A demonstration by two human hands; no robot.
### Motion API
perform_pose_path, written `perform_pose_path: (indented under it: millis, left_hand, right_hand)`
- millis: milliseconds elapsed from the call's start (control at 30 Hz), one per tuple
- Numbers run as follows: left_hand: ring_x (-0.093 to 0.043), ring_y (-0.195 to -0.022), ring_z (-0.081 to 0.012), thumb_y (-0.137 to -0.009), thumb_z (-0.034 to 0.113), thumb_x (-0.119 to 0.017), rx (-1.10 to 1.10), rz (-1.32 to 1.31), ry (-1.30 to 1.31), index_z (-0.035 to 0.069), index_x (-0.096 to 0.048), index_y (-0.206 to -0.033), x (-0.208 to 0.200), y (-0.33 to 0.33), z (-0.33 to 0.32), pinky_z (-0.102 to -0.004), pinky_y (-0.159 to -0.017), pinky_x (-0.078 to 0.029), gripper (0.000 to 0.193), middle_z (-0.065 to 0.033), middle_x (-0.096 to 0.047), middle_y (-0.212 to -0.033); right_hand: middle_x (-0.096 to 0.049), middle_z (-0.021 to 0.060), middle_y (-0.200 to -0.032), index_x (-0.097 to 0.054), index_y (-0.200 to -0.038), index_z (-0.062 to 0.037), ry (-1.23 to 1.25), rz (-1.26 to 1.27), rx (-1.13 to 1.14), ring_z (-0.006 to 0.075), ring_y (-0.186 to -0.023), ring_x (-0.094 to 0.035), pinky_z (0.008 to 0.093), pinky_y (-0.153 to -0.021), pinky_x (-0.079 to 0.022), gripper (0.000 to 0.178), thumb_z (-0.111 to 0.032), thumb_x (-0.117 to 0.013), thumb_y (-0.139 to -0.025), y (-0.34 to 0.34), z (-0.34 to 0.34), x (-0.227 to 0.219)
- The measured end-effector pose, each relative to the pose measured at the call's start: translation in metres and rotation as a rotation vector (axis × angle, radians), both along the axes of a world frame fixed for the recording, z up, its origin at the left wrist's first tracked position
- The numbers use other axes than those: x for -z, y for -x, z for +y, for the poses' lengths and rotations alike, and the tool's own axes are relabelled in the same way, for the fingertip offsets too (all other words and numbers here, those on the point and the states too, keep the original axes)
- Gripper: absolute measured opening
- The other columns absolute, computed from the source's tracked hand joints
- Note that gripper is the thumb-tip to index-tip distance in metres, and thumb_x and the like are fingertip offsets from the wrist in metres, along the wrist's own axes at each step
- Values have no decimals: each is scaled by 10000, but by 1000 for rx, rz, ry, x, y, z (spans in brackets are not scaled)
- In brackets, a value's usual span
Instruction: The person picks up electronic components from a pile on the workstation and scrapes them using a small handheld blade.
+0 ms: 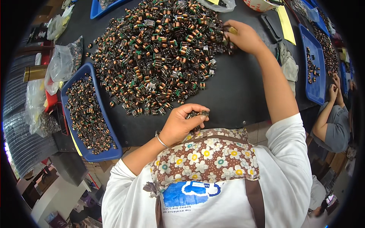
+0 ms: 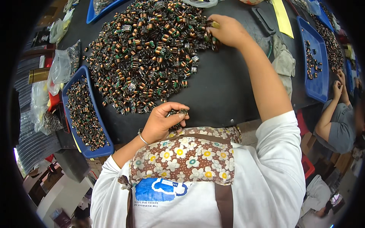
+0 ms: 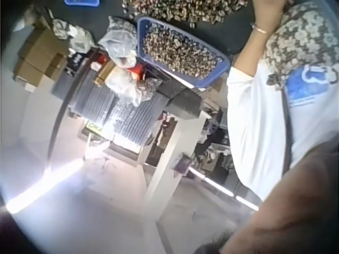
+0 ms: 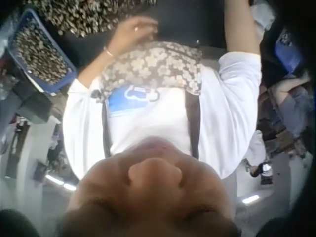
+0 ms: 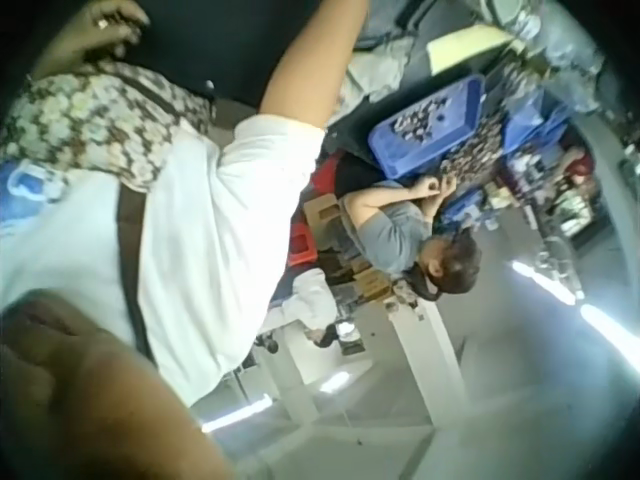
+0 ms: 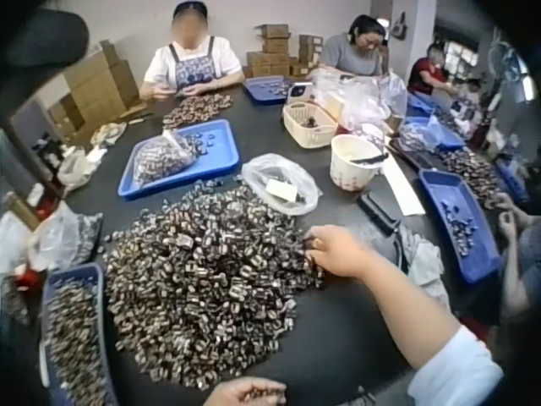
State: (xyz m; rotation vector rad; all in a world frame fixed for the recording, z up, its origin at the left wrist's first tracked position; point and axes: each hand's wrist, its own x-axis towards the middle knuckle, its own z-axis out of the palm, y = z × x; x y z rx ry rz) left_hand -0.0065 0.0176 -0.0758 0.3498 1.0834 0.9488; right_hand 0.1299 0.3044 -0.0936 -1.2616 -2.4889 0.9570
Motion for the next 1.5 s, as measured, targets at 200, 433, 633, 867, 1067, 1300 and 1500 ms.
perform_pose_path:
  millis: [200,433,633,867,1067,1300,1500]
  left_hand:
    - [-583,-691,-54,-859,68,-595,-8,57,-32,22,-609,-1047,4,-4,-8,-177,-538,-460,194,-57,-648,-882]
    - [-579,-717,-101,-869,29,-574,8,69,-14,10,-583,-1041,0,-6,-15,-222,-535,-467,173,-75,-610,-881]
    - [-578,-715,-92,-864,24,-572,23,133,-63,8,-584,-1020,2,-8,-20,-216,-536,-469,158,-92,-634,-937]
    - [-570,-723,-100,-873,33,-556,50,58,-85,-1,-592,-1063,1,-7,-22,-213,-613,-470,196,-103,-635,-965]
    - [-557,-749,-109,-892,94,-562,81,-10,-160,-3,-588,-1114,-1,-7,-22,-226,-688,-464,244,-92,-621,-941]
    - [-558,-756,-120,-894,120,-567,96,-39,-217,-3,-589,-1107,7,-8,-23,-253,-697,-472,247,-92,-618,-919]
    - [-569,-743,-129,-887,114,-573,76,-96,-175,-11,-585,-1110,10,-8,-22,-252,-692,-476,255,-94,-619,-916]
  right_hand:
    - [-618,97,-845,-548,-963,-29,-166,85,-41,209,-757,-586,318,-700,-470,252,-142,-671,-775,-28,-57,5]
    - [-579,53,-770,-579,-861,-5,51,209,-12,76,-642,-544,227,-566,-442,166,-42,-686,-739,-36,-128,-11]
    - [-593,86,-878,-592,-868,-4,-41,424,-139,205,-768,-589,301,-689,-467,159,24,-645,-721,-42,-165,-23]
    - [-592,104,-770,-611,-865,-17,138,302,-413,272,-684,-580,348,-597,-461,105,-28,-612,-761,-53,-187,-35]
    - [-575,73,-759,-610,-819,-66,190,256,-427,273,-718,-584,379,-605,-465,68,-102,-620,-762,-55,-194,-30]
    - [-573,53,-753,-622,-820,-80,104,334,-491,259,-692,-580,357,-596,-464,102,-93,-647,-722,-57,-194,-25]
    - [-583,44,-761,-631,-821,-93,-114,328,-402,234,-682,-585,338,-603,-473,107,-90,-654,-716,-57,-201,-21]
